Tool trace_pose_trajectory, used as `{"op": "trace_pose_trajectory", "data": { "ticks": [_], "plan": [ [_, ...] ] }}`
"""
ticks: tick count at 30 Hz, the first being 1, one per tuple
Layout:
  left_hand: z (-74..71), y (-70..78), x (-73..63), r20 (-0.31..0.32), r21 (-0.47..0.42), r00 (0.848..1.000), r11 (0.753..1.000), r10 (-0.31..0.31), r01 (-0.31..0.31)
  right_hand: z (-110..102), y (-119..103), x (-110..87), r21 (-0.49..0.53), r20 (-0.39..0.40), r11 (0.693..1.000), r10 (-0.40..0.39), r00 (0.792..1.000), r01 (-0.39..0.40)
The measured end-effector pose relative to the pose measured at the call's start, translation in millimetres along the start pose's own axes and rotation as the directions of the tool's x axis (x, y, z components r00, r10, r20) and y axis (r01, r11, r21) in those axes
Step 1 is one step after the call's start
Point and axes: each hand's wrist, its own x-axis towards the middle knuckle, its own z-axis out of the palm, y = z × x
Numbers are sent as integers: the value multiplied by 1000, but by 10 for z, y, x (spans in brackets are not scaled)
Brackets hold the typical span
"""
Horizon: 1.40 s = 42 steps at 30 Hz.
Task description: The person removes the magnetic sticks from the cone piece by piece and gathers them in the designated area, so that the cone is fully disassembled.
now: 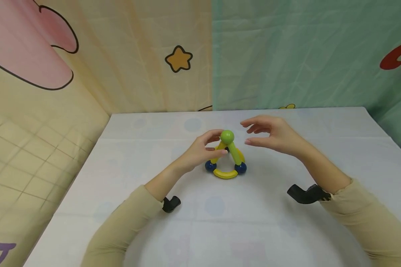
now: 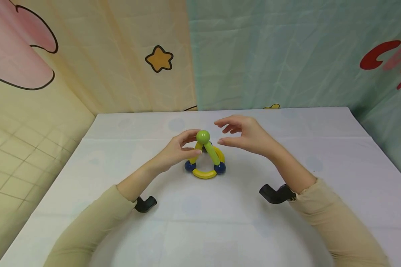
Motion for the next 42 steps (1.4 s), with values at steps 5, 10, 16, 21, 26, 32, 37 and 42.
{"op": "trace_pose_trajectory", "data": {
  "ticks": [5, 10, 16, 21, 26, 32, 37, 42],
  "plan": [
    [59, -14, 72, 13, 5, 1000, 1000, -27, 27, 100, -11, 91, 8, 28, 1000, -3, 1000, 3],
    [103, -32, 138, 17, -8, 999, 999, -42, 42, 192, -23, 176, 36, 36, 999, -33, 999, 32],
    [141, -54, 168, 15, -48, 999, 998, -37, 38, 304, -36, 259, 48, 33, 995, -93, 995, 92],
    [150, -82, 183, 12, -85, 999, 996, -34, 35, 345, -66, 289, 58, 27, 996, -66, 997, 65],
    [145, -110, 197, 12, -75, 999, 996, -44, 44, 367, -80, 310, 54, 33, 998, -36, 999, 34],
    [139, -130, 202, 32, -106, 999, 994, -24, 27, 384, -93, 330, -5, 29, 999, -38, 999, 38],
    [155, -143, 194, 32, -92, 999, 996, -5, 8, 400, -91, 307, -42, 8, 995, -94, 996, 94],
    [178, -170, 194, 27, -78, 1000, 997, 13, -11, 434, -74, 282, -116, -31, 974, -202, 979, 197]
  ]
}}
